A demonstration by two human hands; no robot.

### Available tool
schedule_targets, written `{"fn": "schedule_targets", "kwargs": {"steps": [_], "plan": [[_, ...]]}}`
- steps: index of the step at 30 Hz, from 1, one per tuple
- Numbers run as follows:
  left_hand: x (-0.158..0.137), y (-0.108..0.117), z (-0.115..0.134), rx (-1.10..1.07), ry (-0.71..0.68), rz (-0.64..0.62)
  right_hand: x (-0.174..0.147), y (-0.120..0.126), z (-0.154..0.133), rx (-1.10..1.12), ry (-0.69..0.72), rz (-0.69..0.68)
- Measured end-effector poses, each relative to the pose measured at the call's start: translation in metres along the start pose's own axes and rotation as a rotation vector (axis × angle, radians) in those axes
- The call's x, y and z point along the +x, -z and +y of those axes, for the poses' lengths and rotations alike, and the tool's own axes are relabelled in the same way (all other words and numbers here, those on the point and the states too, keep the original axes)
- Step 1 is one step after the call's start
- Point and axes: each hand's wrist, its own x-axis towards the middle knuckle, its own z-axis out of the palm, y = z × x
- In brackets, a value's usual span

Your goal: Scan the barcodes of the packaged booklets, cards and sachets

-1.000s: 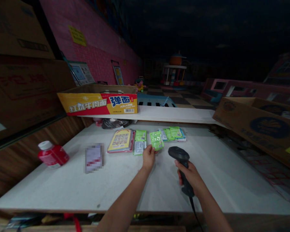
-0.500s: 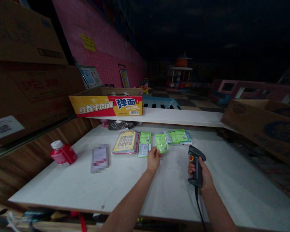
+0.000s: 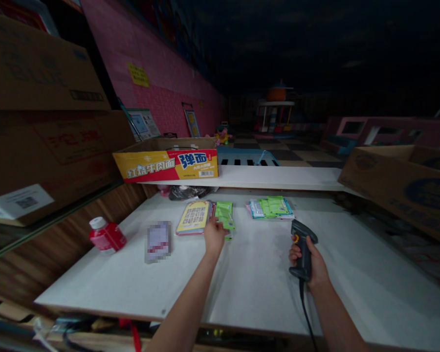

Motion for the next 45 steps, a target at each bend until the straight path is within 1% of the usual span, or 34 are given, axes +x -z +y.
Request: {"fn": "schedule_targets", "kwargs": {"steps": [3, 5, 8, 10, 11, 13, 15, 16, 18, 20, 23, 29, 32, 34, 37, 39, 42, 45], "plan": [[0.002, 0.015, 0.013, 0.281, -0.057, -0.012, 0.000, -0.001, 0.000, -0.005, -0.003, 0.004], [-0.002, 0.019, 0.022, 0.552, -0.099, -0.021, -0.001, -0.001, 0.000, 0.006, -0.002, 0.003], [-0.012, 0.021, 0.035, 0.968, -0.149, -0.045, -0.002, -0.003, 0.000, 0.024, 0.002, 0.005], [-0.017, 0.019, 0.039, 1.112, -0.228, -0.074, -0.003, -0.003, 0.000, 0.033, 0.004, 0.011], [-0.019, 0.018, 0.039, 1.135, -0.288, -0.115, -0.003, -0.004, 0.000, 0.035, 0.005, 0.014], [-0.021, 0.015, 0.032, 1.104, -0.424, -0.239, -0.003, -0.004, -0.001, 0.022, -0.001, 0.018], [-0.023, 0.012, 0.018, 1.025, -0.535, -0.364, -0.004, -0.004, -0.001, -0.006, -0.016, 0.020], [-0.023, 0.010, 0.010, 0.989, -0.563, -0.405, -0.004, -0.004, -0.002, -0.015, -0.020, 0.019], [-0.024, 0.008, -0.005, 0.947, -0.573, -0.449, -0.004, -0.003, -0.002, -0.021, -0.017, 0.013], [-0.024, 0.006, -0.015, 0.925, -0.564, -0.464, -0.004, -0.003, -0.002, -0.013, -0.011, 0.009], [-0.026, 0.007, -0.021, 0.891, -0.563, -0.449, -0.004, -0.003, -0.002, 0.013, -0.017, 0.014], [-0.026, 0.010, -0.020, 0.817, -0.558, -0.406, -0.002, -0.002, -0.001, 0.061, -0.003, 0.028], [-0.025, 0.008, -0.018, 0.744, -0.603, -0.366, -0.001, -0.002, 0.000, 0.038, 0.005, 0.021], [-0.025, 0.004, -0.013, 0.702, -0.639, -0.363, 0.000, -0.003, 0.000, 0.033, 0.008, 0.017], [-0.024, -0.012, 0.002, 0.677, -0.669, -0.394, 0.001, -0.004, -0.001, 0.078, -0.002, 0.026], [-0.021, -0.030, 0.014, 0.655, -0.667, -0.416, 0.001, -0.005, -0.001, 0.116, -0.010, 0.025], [-0.013, -0.066, 0.032, 0.610, -0.642, -0.446, 0.004, -0.004, -0.003, 0.138, -0.013, 0.002], [-0.002, -0.109, 0.049, 0.619, -0.559, -0.436, 0.007, -0.002, -0.003, 0.161, -0.006, -0.009]]}}
